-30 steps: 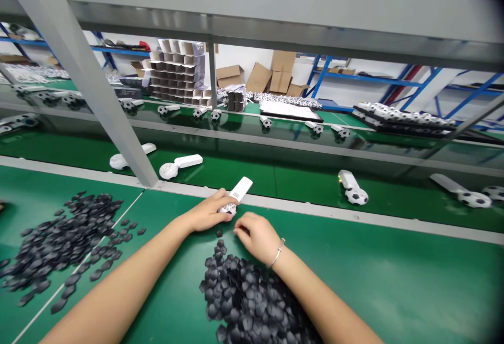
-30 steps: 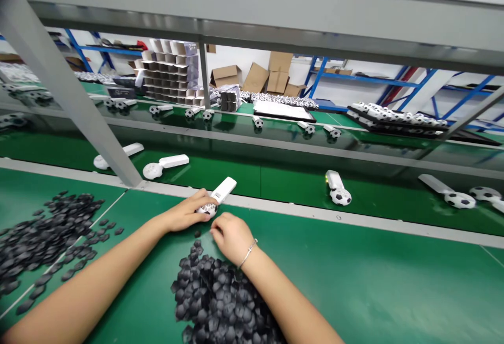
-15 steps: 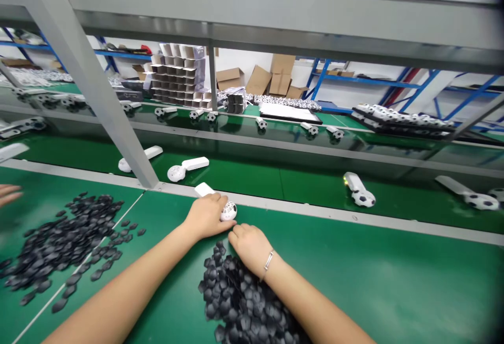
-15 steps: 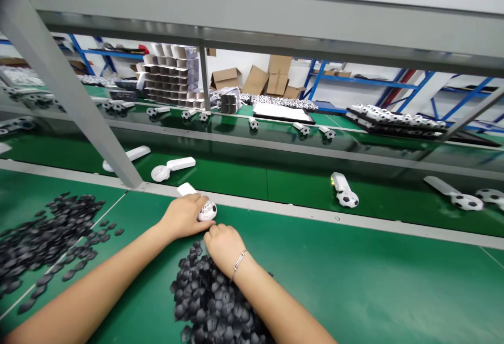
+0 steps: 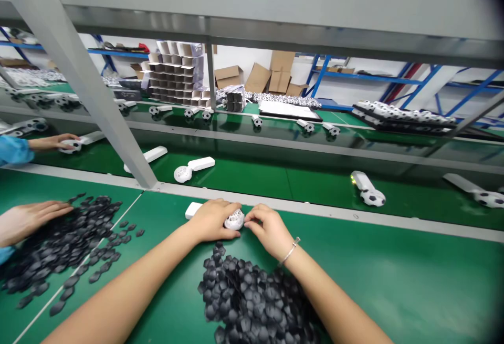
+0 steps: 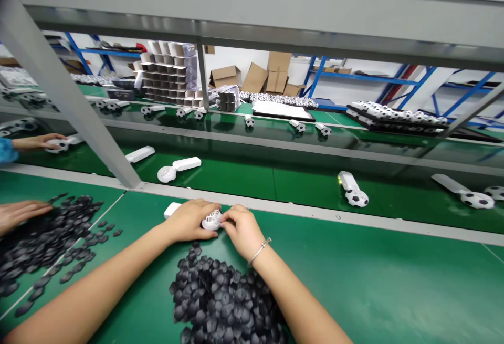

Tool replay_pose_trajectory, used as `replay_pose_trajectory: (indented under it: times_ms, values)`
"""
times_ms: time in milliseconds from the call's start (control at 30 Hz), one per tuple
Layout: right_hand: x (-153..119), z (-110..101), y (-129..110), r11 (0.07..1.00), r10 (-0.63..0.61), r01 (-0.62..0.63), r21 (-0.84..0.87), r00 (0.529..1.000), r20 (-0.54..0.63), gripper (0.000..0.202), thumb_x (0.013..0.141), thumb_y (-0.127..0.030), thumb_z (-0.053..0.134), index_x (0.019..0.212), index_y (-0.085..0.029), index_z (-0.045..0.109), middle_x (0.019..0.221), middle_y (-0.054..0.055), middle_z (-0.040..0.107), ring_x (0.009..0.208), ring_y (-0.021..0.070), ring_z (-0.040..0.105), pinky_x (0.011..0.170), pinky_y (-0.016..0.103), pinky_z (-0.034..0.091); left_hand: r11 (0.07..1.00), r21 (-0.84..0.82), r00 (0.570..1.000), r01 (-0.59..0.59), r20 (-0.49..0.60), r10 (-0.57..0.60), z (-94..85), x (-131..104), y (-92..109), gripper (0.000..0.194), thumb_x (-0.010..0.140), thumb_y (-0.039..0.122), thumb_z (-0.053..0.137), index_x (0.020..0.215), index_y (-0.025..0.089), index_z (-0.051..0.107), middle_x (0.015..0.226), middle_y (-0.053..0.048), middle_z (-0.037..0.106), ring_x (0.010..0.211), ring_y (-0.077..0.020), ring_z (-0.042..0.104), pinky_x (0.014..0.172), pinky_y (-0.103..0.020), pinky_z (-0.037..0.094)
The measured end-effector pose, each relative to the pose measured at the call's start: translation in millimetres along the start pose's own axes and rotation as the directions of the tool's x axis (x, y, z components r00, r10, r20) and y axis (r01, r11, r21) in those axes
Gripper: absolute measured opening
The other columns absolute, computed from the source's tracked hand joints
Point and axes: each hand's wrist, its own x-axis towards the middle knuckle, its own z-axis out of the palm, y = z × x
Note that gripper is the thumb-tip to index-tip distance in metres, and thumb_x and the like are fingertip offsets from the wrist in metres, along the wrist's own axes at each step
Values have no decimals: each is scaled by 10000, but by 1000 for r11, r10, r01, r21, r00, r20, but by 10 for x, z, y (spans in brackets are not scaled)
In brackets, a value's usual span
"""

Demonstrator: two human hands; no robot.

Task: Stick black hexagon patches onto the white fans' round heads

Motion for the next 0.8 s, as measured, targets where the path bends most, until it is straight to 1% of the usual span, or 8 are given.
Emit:
replay_pose_trajectory:
  times_ms: [33,67,133,333,500,633,700,800]
  values:
    - [3,25,7,996,26,-25,88,1000,-5,102,816,-77,628,775,-166,658,812,23,636,787,164,595,729,266,462,1000,2,1000,2,2,-2,-2,4,5,683,697,623,662,1258,272,490,983,-65,632,927,-285,588,786,-360,421]
    - [6,52,16,991,40,-40,128,999,7,97,814,-80,627,773,-164,650,785,15,642,753,158,598,699,255,461,1000,4,1000,0,4,0,-4,7,5,678,695,617,666,1252,273,493,975,-64,632,922,-283,588,779,-354,419]
    - [9,97,36,989,40,-44,139,999,26,90,820,-89,619,776,-163,645,767,8,650,723,151,598,673,243,455,1000,4,1000,-9,9,9,-11,11,-5,665,696,616,666,1240,271,498,964,-64,632,915,-280,588,768,-347,415]
    - [18,118,88,989,12,-23,149,997,77,90,800,-93,658,765,-170,687,785,7,663,745,145,607,702,238,447,998,-23,998,-59,16,59,-30,10,-41,694,708,684,623,1250,267,500,968,-71,630,927,-279,576,783,-350,407]
    - [58,136,114,993,53,-61,102,996,78,70,764,-106,693,726,-165,692,739,7,675,689,143,605,658,236,450,991,-6,991,-133,5,133,-69,-1,-3,702,738,748,539,1238,255,532,961,-78,626,940,-280,554,817,-366,390]
    - [69,138,145,995,95,-97,23,992,81,61,750,-115,691,713,-156,666,683,5,651,640,141,582,597,226,430,991,-15,991,-132,3,132,-106,2,14,537,851,663,458,1194,264,566,940,-63,629,914,-261,552,806,-364,376]
    - [39,122,140,996,85,-85,-8,988,129,66,757,-95,661,732,-155,674,687,7,654,635,140,581,595,225,429,990,-55,991,-132,13,133,-116,7,4,466,877,596,469,1209,280,554,973,-49,638,931,-255,556,817,-359,370]
    - [-54,90,82,1000,3,1,-13,962,274,152,721,-36,645,717,-175,706,709,-2,674,682,140,605,667,225,446,988,-100,992,-119,18,122,-107,14,-11,409,868,519,514,1207,294,550,1024,-29,644,961,-250,562,832,-356,364]
